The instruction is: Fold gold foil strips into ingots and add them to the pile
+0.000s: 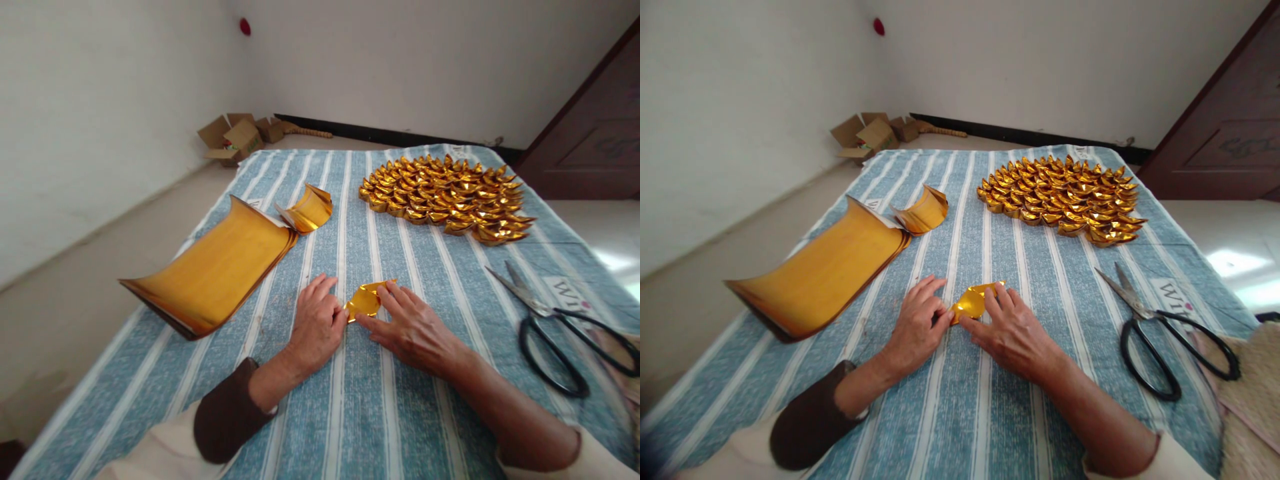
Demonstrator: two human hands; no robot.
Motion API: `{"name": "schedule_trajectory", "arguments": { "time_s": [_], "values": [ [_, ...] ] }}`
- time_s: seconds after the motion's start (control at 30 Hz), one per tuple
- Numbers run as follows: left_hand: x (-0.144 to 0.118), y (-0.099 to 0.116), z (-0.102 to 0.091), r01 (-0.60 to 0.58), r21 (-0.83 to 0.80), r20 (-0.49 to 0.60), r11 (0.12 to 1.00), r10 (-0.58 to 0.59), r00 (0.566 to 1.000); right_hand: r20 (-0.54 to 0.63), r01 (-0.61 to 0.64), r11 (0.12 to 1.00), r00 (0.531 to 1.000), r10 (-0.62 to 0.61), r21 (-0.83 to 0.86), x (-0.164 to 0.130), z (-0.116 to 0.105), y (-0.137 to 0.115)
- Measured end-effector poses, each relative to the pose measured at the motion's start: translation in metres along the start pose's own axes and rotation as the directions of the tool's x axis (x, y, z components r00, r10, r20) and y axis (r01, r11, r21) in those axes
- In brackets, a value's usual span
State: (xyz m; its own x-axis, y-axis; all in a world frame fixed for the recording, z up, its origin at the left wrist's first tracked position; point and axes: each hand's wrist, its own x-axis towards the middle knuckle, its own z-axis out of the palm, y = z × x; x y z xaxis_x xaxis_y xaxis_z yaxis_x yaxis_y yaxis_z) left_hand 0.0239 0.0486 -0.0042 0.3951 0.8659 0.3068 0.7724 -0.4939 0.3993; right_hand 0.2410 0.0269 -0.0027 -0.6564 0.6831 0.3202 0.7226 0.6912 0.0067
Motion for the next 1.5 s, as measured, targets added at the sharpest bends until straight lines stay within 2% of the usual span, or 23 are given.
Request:
{"name": "schedule_trajectory", "arguments": {
  "time_s": [0.47,0.6,0.67,0.77,0.87,1.33,1.5],
  "values": [
    [0.005,-0.005,-0.002,0.043,-0.061,0.034,0.997,-0.041,0.999,0.015,0.003,1.0,1.0,-0.004,0.022,0.001,-0.002,0.001],
    [0.017,-0.01,-0.008,0.005,-0.075,0.137,0.997,0.006,0.991,0.012,0.005,1.0,1.0,-0.005,0.024,0.0,-0.002,0.001],
    [0.026,-0.013,-0.013,-0.028,-0.09,0.239,0.996,0.049,0.97,-0.002,0.008,1.0,1.0,-0.008,0.02,0.0,-0.001,0.001],
    [0.041,-0.016,-0.021,-0.069,-0.112,0.385,0.991,0.107,0.917,-0.021,0.015,1.0,1.0,-0.015,0.013,-0.001,-0.001,0.0],
    [0.05,-0.02,-0.027,-0.088,-0.117,0.466,0.989,0.133,0.875,-0.022,0.018,1.0,1.0,-0.017,0.013,-0.001,0.0,0.0],
    [0.048,-0.032,-0.037,-0.163,-0.169,0.519,0.972,0.229,0.824,-0.028,0.035,0.999,0.999,-0.034,0.012,-0.003,0.004,0.003],
    [0.05,-0.035,-0.037,-0.168,-0.171,0.585,0.971,0.237,0.776,-0.012,0.041,0.999,0.999,-0.041,0.013,-0.003,0.002,0.003]
  ]
}}
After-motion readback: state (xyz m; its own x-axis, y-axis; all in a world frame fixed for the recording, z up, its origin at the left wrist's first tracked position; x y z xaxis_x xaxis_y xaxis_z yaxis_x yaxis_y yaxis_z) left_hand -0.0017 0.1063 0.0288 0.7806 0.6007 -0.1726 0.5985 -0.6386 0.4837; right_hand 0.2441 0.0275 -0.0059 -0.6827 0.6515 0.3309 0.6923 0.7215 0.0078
